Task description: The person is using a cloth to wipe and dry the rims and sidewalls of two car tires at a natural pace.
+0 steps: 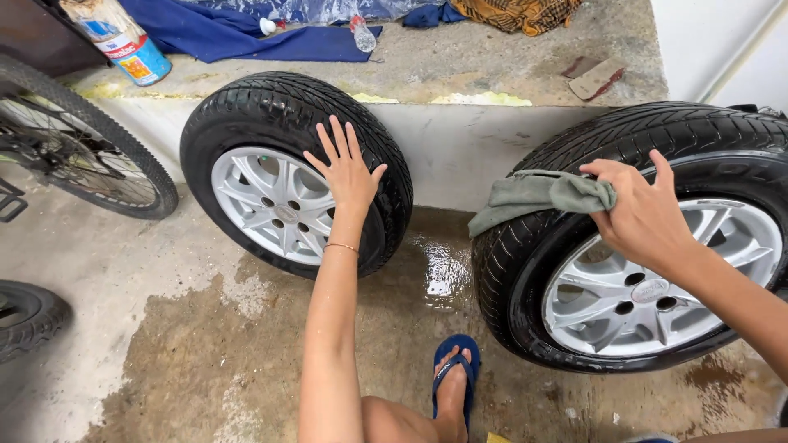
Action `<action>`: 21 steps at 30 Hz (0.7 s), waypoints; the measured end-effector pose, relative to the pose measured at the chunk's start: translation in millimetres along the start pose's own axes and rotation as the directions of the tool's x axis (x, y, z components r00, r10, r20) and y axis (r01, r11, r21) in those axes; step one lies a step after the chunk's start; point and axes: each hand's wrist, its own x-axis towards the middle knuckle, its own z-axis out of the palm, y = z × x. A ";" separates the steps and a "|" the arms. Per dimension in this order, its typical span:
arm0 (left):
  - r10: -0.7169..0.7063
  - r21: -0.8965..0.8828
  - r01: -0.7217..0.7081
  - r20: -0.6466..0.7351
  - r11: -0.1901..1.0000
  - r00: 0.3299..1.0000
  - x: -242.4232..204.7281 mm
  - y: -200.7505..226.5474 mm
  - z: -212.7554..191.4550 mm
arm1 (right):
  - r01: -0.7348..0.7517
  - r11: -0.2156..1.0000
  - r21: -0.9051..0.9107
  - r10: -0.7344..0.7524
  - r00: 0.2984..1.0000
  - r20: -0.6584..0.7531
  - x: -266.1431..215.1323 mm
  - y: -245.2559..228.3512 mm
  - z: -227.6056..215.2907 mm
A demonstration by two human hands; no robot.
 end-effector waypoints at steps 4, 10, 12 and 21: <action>-0.024 0.060 0.026 -0.025 0.998 0.999 -1.4 17.0 -25.2 | -0.051 0.996 0.075 0.048 0.998 0.036 -2.4 -10.5 -21.7; 0.206 -0.046 -0.212 -0.112 0.976 0.972 -6.5 98.1 -140.1 | 0.057 0.739 0.671 0.239 0.909 -0.341 15.8 15.5 -75.4; 0.208 -0.701 -0.150 -0.002 0.697 0.978 -12.6 132.8 -176.3 | -0.121 0.894 0.431 0.301 0.875 -0.380 4.1 46.8 -90.9; 0.092 -0.927 0.173 0.215 0.331 0.972 -108.4 217.7 -246.3 | -0.615 0.667 0.419 0.740 0.610 -0.284 -76.4 193.6 -52.4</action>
